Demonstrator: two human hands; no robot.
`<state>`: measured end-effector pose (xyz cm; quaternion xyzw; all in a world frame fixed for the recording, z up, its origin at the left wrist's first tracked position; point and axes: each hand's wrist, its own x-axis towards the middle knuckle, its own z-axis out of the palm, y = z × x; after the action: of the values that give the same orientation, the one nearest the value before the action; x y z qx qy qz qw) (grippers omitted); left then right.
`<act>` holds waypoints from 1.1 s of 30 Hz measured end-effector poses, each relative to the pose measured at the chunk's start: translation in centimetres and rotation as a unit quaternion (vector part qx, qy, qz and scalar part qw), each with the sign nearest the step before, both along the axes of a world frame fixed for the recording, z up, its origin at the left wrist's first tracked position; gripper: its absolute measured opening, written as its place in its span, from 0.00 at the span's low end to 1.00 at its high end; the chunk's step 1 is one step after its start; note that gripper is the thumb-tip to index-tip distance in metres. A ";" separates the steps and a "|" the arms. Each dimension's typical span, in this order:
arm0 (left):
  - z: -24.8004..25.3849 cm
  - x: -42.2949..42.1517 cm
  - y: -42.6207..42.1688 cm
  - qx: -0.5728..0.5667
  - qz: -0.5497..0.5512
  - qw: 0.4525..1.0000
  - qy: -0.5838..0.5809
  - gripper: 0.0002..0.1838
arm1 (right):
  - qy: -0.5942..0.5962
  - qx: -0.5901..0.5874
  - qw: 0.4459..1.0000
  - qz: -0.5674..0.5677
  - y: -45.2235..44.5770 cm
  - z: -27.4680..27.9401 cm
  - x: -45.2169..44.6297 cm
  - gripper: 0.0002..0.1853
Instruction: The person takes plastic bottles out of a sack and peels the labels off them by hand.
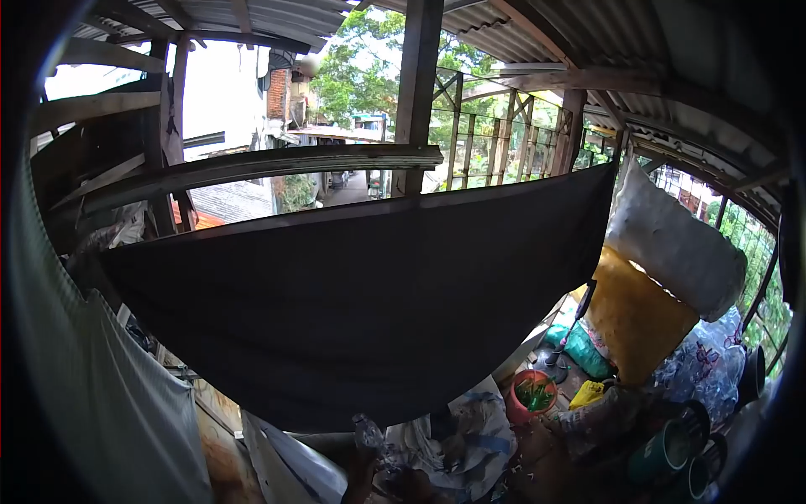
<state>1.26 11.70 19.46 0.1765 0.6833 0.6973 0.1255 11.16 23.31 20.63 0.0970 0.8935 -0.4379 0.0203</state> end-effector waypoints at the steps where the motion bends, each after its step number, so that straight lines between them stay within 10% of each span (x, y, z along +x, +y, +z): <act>1: -0.3 -0.2 -0.6 -0.003 0.005 1.000 0.015 0.18 | -0.003 0.004 1.000 0.001 -0.5 1.1 0.2 0.25; 6: -3.2 -1.4 -4.3 -0.075 0.047 0.977 0.192 0.16 | 0.044 0.043 0.997 -0.038 -3.6 3.7 0.5 0.40; 9: -3.8 -1.7 -6.1 -0.047 0.053 0.982 0.174 0.14 | 0.173 -0.477 0.860 -0.056 -4.3 -14.4 -2.6 0.47; 12: 0.4 -1.8 -6.7 0.240 0.011 0.960 -0.145 0.14 | 0.069 0.044 0.996 0.029 -5.3 -4.9 -1.3 0.49; 15: -0.6 -2.7 -7.1 0.354 0.042 0.909 -0.215 0.16 | 0.148 0.106 0.983 0.027 -7.1 -9.0 -1.7 0.51; 21: 1.5 -2.8 -8.0 0.453 0.053 0.845 -0.280 0.17 | 0.210 -0.034 0.977 -0.017 -9.9 -7.5 -3.0 0.51; 24: 0.0 -3.4 -7.9 0.402 0.028 0.894 -0.194 0.20 | 0.156 -0.037 0.987 -0.034 -10.2 -2.0 -2.9 0.51; 27: 2.0 -2.4 -8.0 0.117 0.029 0.990 -0.069 0.16 | 0.251 -0.063 0.966 0.027 -9.5 -1.1 -3.6 0.51; 33: -0.5 -2.5 -5.7 0.070 0.027 0.997 -0.022 0.21 | 0.128 -0.212 0.968 -0.040 -7.4 -3.6 -3.9 0.49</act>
<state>-1.24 6.02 18.93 0.1505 0.6347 0.7501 0.1088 7.23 15.89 17.05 0.0694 0.7707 -0.6266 -0.0922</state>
